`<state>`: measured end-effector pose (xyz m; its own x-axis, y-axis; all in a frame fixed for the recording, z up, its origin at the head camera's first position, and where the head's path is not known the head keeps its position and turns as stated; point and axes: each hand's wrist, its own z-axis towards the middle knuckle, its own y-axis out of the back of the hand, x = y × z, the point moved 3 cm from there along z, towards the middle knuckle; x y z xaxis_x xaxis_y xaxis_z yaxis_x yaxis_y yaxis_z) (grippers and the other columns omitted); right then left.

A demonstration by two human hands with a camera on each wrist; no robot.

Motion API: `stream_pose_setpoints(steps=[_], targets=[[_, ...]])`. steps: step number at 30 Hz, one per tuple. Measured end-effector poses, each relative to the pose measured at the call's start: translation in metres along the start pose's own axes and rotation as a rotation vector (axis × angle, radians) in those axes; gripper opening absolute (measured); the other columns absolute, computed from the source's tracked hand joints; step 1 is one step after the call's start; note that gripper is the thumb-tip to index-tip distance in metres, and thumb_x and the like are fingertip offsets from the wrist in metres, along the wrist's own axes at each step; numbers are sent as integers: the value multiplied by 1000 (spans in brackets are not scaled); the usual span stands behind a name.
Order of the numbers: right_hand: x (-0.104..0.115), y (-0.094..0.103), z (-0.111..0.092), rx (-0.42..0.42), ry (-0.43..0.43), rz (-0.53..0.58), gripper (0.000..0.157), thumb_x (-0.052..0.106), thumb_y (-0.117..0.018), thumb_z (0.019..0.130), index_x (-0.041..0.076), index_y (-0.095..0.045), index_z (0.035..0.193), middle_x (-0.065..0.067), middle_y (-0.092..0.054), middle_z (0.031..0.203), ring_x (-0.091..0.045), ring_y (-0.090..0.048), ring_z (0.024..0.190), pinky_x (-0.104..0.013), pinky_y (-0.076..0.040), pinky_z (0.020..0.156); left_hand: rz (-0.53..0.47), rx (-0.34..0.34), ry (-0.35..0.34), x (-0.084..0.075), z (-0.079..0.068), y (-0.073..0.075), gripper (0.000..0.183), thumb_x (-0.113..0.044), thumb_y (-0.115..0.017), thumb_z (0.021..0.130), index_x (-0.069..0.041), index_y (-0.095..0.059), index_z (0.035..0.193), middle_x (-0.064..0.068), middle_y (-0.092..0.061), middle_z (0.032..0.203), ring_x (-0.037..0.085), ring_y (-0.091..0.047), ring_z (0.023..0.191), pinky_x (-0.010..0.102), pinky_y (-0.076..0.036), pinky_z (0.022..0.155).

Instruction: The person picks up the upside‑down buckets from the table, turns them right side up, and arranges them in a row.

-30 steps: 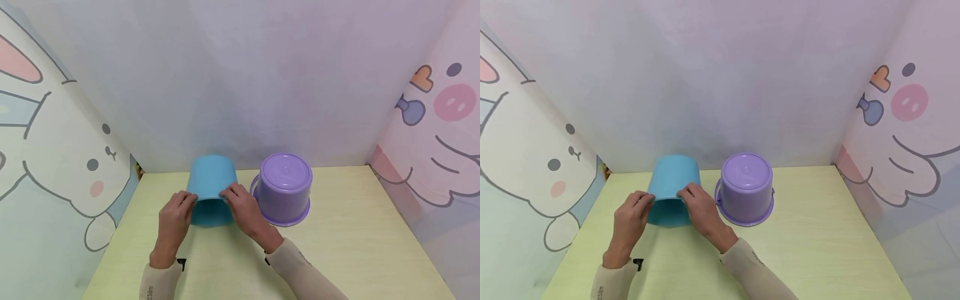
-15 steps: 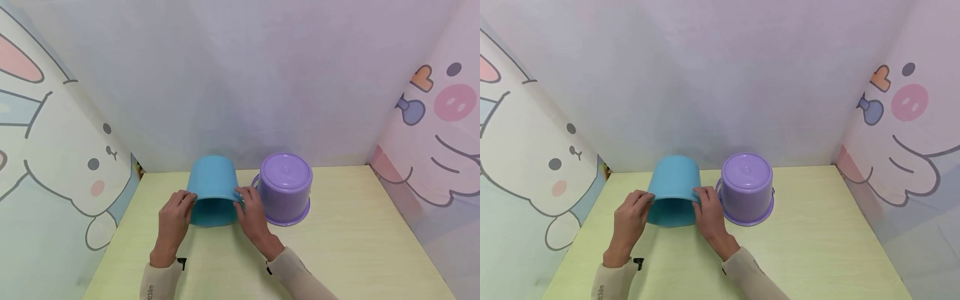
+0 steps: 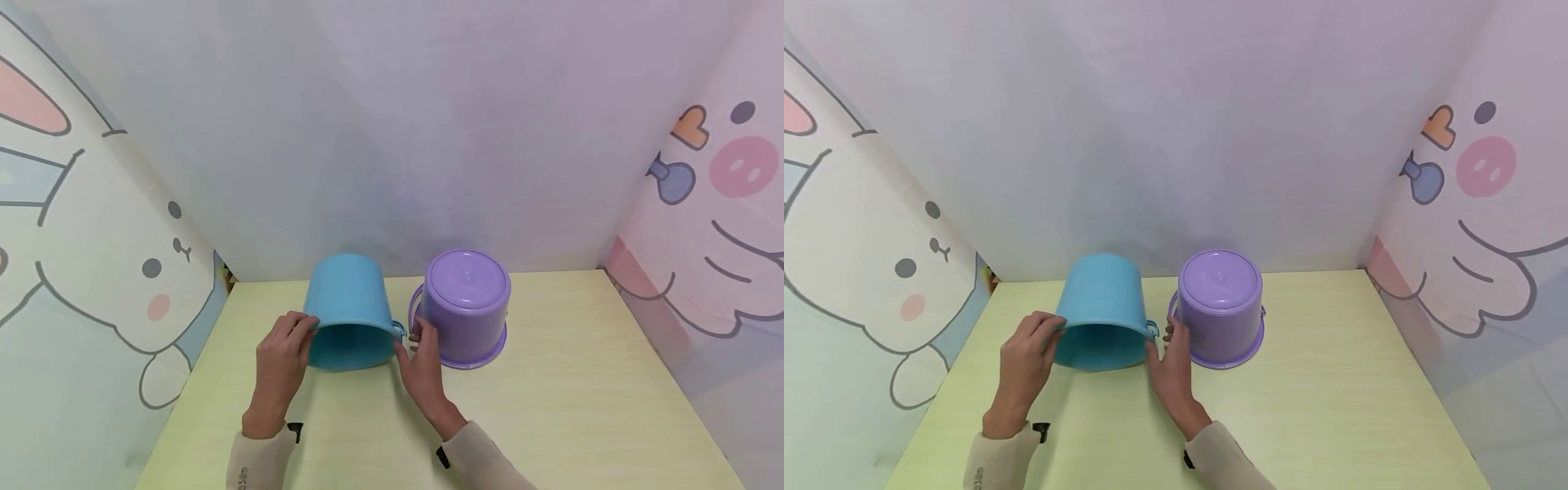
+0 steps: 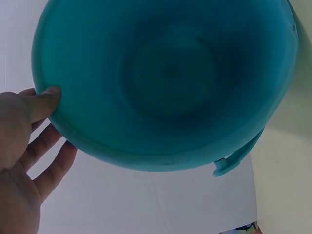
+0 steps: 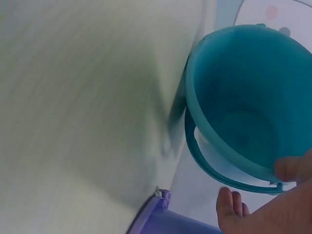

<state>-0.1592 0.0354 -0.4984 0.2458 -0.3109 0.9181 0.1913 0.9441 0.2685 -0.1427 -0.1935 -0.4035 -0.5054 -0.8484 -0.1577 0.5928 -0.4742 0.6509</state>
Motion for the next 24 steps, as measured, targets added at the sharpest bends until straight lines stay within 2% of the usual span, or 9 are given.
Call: stream_pose_setpoints(steps=[5, 9, 13, 18, 24], targets=[[-7, -5, -1, 86, -171, 105, 47, 5, -62, 87, -4, -39, 127, -19, -50, 110, -31, -58, 96, -36, -52, 75, -9, 4, 16, 1, 0, 1, 19, -1, -74, 75, -3, -67, 93, 7, -58, 90, 22, -58, 81, 38, -54, 63], [-14, -11, 0, 177, -257, 124, 36, 4, -59, 89, -3, -44, 120, -16, -53, 106, -28, -61, 93, -30, -53, 70, -17, 9, 28, 1, 0, 1, 19, -1, -74, 76, -3, -67, 93, 7, -58, 91, 22, -58, 81, 39, -54, 65], [-21, -16, 0, 231, -269, 160, 28, -1, -57, 89, -5, -46, 113, -18, -53, 104, -32, -61, 91, -34, -53, 70, -16, 17, 37, 1, 0, 2, 17, -2, -73, 77, -4, -67, 93, 7, -58, 91, 21, -57, 82, 38, -54, 65], [-25, -18, 0, 256, -252, 219, 24, -7, -56, 87, -8, -45, 109, -21, -52, 101, -40, -61, 89, -38, -53, 71, -22, 12, 39, 0, 1, 4, 18, -2, -74, 77, -4, -67, 93, 7, -58, 91, 21, -57, 82, 38, -55, 66], [-25, -17, 2, 237, -289, 167, 21, -6, -58, 85, -2, -48, 103, -14, -53, 98, -28, -61, 86, -31, -52, 68, -29, 6, 50, 3, -1, 3, 19, -2, -75, 75, -5, -67, 93, 6, -58, 91, 21, -57, 83, 38, -54, 65]])
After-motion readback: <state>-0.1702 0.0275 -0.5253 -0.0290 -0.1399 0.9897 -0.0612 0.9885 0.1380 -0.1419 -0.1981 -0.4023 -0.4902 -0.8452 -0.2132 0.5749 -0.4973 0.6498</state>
